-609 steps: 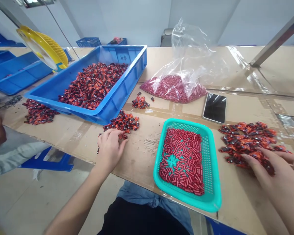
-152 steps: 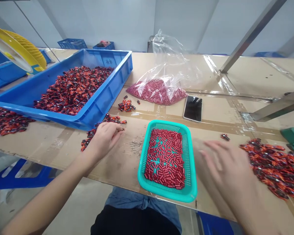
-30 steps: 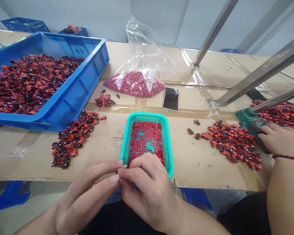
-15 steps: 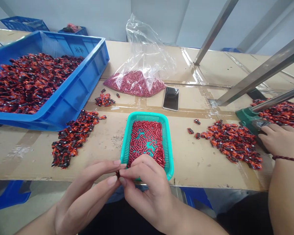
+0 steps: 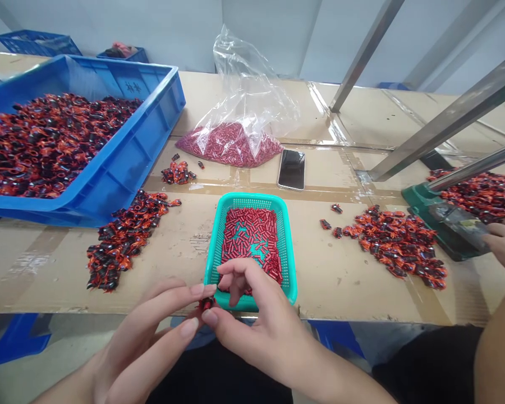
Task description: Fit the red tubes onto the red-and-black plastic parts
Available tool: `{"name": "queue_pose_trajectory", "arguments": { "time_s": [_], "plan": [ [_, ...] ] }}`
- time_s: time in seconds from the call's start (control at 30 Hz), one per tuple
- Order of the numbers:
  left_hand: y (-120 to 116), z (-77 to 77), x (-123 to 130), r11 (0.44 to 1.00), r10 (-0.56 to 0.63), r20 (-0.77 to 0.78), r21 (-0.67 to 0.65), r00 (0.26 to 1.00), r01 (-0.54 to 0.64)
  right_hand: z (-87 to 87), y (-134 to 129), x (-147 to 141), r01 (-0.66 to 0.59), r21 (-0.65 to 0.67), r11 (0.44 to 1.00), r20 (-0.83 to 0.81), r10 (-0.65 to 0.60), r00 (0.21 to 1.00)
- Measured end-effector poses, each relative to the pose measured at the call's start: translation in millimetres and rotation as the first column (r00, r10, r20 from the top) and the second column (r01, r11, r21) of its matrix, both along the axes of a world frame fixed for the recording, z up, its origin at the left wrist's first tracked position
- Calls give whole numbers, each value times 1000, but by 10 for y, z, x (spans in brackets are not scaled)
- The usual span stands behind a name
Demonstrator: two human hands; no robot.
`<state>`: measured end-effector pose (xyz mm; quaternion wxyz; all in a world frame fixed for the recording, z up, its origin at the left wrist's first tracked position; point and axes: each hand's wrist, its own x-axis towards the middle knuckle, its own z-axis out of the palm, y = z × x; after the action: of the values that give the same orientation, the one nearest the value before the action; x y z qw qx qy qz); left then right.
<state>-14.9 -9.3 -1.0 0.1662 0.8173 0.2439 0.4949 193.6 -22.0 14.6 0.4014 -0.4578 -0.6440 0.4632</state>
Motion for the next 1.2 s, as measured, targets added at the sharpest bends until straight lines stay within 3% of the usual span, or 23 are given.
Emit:
{"name": "queue_pose_trajectory", "arguments": {
  "time_s": [0.1, 0.2, 0.27, 0.5, 0.6, 0.67, 0.73, 0.8, 0.93, 1.03, 1.2],
  "plan": [
    [-73, 98, 83, 997, 4, 90, -80, 996, 4, 6, 0, 18, -107, -151, 983, -79, 96, 992],
    [-189, 225, 186, 963, 66, 95, -267, 993, -38, 3, 23, -13, -166, -141, 976, -157, 143, 977],
    [-261, 261, 262, 943, 116, 121, -324, 986, -71, -16, 35, -40, -192, -142, 971, -228, 157, 961],
    [-188, 153, 406, 982, 69, 234, -189, 970, -25, -144, -27, -18, -312, -365, 877, -492, 102, 865],
    [-32, 172, 310, 1000, -28, 113, -3, 993, 29, -140, -40, 8, -302, -405, 863, -517, 55, 854],
    [62, 211, 230, 994, -94, 1, 52, 996, 94, -125, -30, 1, -292, -393, 872, -533, 43, 845],
    [120, 245, 175, 993, -104, -21, -50, 994, 103, -118, -14, -19, -283, -355, 891, -545, 49, 837],
    [139, 258, 155, 986, -95, 21, -137, 995, 97, -128, -2, -35, -291, -328, 899, -561, 63, 826],
    [114, 245, 167, 984, -68, 123, -157, 990, 87, -142, -12, -31, -312, -318, 895, -587, 72, 807],
    [89, 257, 166, 979, -70, 116, -183, 991, 91, -104, -22, -36, -269, -259, 928, -515, 103, 851],
    [30, 286, 142, 986, -51, 16, -156, 999, 53, -18, 12, -119, -118, -45, 992, -362, 94, 928]
  ]
}}
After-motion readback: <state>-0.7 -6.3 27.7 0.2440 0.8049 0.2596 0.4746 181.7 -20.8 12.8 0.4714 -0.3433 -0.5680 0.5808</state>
